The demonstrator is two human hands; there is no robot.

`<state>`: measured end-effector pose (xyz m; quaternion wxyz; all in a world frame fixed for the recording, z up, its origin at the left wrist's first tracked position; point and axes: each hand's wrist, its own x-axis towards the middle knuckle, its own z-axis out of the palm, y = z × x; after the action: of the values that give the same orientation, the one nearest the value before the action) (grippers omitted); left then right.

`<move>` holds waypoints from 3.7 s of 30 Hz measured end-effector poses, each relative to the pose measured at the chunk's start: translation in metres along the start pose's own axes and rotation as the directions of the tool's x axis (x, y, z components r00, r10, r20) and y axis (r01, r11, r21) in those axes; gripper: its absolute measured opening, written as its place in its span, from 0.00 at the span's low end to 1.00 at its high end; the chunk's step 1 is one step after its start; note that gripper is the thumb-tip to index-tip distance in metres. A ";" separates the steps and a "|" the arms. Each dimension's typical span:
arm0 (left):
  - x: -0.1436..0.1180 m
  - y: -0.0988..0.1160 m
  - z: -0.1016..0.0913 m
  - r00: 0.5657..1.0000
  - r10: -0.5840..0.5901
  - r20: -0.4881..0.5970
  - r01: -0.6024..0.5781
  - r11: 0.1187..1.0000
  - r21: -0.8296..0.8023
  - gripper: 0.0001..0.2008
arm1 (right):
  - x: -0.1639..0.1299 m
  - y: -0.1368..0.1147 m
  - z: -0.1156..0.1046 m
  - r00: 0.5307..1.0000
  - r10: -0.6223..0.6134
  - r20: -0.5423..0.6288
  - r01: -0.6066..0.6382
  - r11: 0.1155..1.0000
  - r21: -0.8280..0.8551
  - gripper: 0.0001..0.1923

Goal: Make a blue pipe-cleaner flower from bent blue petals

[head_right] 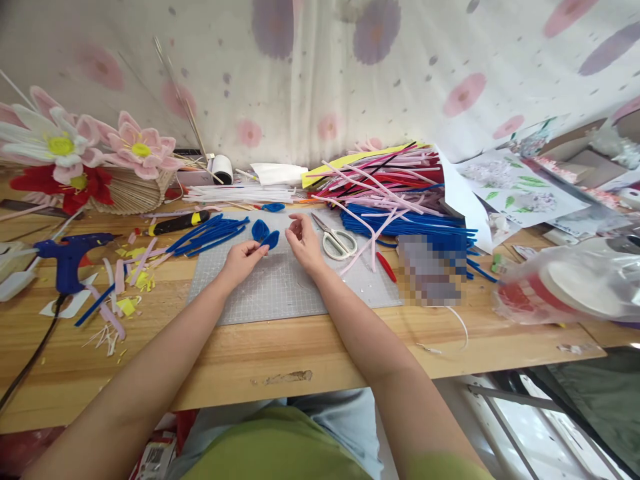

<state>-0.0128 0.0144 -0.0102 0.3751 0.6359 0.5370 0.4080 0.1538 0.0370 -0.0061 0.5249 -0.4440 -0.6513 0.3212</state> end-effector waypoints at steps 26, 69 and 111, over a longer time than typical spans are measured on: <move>-0.002 0.009 0.001 0.982 -0.020 0.189 0.058 0.978 -0.199 0.23 | 0.004 -0.009 -0.004 0.896 0.253 0.365 -0.420 0.750 0.511 0.21; -0.006 0.007 0.008 0.993 0.099 -0.064 -0.086 0.980 0.178 0.17 | 0.005 -0.003 0.009 0.877 0.373 0.302 -0.471 0.789 0.395 0.21; 0.004 -0.003 -0.017 0.956 0.042 -0.290 0.007 0.986 0.164 0.14 | 0.008 0.014 0.006 0.926 0.344 0.154 -0.372 0.898 0.234 0.12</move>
<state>-0.0296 0.0198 -0.0059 0.2346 0.6021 0.6124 0.4554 0.1512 0.0508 -0.0169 0.4740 -0.4657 -0.5385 0.5181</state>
